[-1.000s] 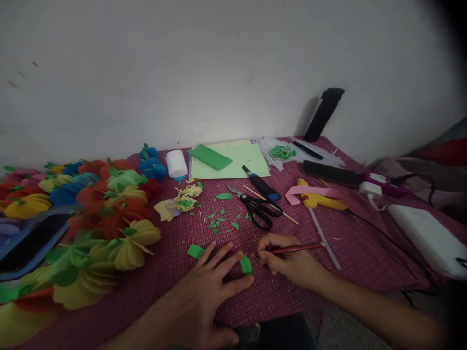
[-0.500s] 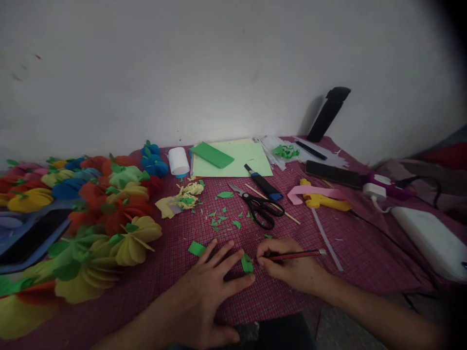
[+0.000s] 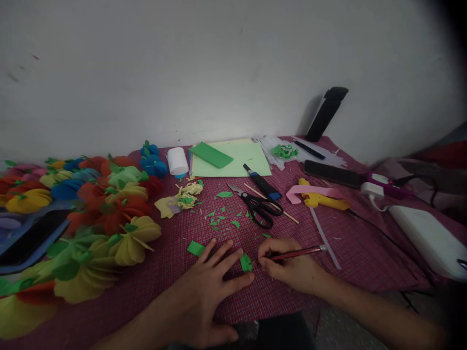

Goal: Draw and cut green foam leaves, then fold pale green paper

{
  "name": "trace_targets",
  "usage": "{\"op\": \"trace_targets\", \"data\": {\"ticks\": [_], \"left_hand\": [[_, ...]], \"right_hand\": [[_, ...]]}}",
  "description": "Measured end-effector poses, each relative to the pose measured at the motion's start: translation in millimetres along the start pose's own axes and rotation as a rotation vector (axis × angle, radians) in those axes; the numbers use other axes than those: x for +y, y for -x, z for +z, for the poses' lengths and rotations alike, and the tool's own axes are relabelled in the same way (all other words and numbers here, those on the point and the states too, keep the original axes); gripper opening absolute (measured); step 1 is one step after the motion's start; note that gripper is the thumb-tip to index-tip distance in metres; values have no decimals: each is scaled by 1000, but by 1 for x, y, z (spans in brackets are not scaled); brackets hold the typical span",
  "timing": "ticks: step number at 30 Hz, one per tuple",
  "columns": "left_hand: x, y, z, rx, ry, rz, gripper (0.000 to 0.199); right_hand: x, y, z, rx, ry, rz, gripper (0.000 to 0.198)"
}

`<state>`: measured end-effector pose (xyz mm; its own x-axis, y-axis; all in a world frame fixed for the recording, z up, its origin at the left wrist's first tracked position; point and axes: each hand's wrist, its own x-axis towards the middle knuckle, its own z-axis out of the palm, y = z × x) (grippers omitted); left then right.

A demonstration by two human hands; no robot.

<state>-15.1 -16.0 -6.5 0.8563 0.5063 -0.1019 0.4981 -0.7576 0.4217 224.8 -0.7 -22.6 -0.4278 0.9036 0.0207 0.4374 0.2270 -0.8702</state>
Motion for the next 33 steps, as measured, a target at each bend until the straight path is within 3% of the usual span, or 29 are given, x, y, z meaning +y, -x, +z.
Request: {"op": "trace_targets", "data": {"ticks": [13, 25, 33], "left_hand": [[0, 0, 1, -6, -8, 5, 87], [0, 0, 2, 10, 5, 14, 84], [4, 0, 0, -26, -19, -11, 84]], "right_hand": [[2, 0, 1, -64, 46, -33, 11], [1, 1, 0, -2, -75, 36, 9], [0, 2, 0, 15, -49, 3, 8]]}}
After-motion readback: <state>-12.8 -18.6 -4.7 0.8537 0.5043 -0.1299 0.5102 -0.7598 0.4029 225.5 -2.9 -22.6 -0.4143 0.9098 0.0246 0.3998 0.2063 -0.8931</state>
